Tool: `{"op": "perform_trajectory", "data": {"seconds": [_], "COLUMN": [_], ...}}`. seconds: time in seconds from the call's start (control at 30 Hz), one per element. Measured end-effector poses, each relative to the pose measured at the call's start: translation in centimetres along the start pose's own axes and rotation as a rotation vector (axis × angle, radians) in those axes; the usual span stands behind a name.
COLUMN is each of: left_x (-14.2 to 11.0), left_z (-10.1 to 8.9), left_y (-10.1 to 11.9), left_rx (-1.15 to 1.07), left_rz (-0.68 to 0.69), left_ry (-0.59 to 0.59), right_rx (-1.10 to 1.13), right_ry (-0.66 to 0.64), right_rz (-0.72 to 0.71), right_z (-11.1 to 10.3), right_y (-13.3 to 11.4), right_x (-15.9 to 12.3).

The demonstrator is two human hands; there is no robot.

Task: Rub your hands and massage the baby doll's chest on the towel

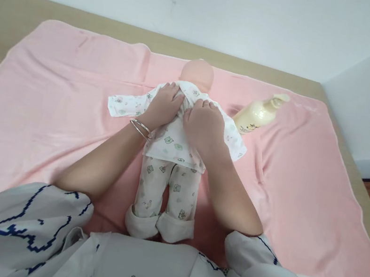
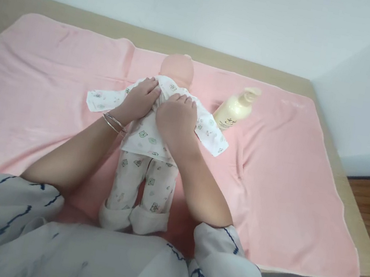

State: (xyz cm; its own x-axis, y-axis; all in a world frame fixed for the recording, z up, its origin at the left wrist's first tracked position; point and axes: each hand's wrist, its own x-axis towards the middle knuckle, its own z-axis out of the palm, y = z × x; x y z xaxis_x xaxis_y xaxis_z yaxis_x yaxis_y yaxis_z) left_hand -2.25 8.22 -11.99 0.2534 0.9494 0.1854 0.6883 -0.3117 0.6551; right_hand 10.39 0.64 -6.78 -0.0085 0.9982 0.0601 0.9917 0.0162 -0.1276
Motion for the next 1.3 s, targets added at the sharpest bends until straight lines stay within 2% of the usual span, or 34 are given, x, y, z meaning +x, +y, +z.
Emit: {"op": "perform_trajectory", "data": {"seconds": [0.1,0.2,0.33,0.53,0.67,0.8,0.9,1.1,1.23,1.3], "left_x": [0.4,0.3,0.1,0.2,-0.6,-2.0,-1.9,-0.7,-2.3,-3.0], "left_z": [1.1,1.7,1.7,1.6,0.3,-1.9,-2.7,-1.9,-1.1,-1.0], "left_y": [-1.3,-1.5,-1.3,-1.2,0.5,3.2,3.5,2.0,3.6,4.3], "left_rx": [0.005,0.03,0.054,0.052,0.024,-0.024,-0.071,0.005,0.087,0.087], "left_rz": [0.039,0.043,0.03,0.02,-0.004,-0.044,-0.064,-0.06,0.038,0.083], "left_ry": [0.06,0.088,0.101,0.097,0.069,-0.068,-0.1,-0.062,-0.054,-0.073], "right_rx": [0.04,0.172,0.222,0.239,0.273,0.3,0.269,0.223,0.269,0.244], "right_ry": [-0.008,-0.03,-0.039,0.019,-0.015,0.017,0.01,-0.05,-0.055,-0.021], "right_rz": [-0.016,0.035,0.123,0.084,0.082,0.01,-0.01,0.005,0.011,-0.048], "right_z": [-0.3,0.5,2.0,2.8,2.9,2.8,1.7,-0.9,0.5,1.8], "right_y": [-0.3,0.5,1.3,1.5,2.4,3.8,3.6,1.9,3.2,4.1], "right_x": [-0.1,1.3,3.1,3.2,3.7,4.4,3.7,1.3,2.8,4.0]}}
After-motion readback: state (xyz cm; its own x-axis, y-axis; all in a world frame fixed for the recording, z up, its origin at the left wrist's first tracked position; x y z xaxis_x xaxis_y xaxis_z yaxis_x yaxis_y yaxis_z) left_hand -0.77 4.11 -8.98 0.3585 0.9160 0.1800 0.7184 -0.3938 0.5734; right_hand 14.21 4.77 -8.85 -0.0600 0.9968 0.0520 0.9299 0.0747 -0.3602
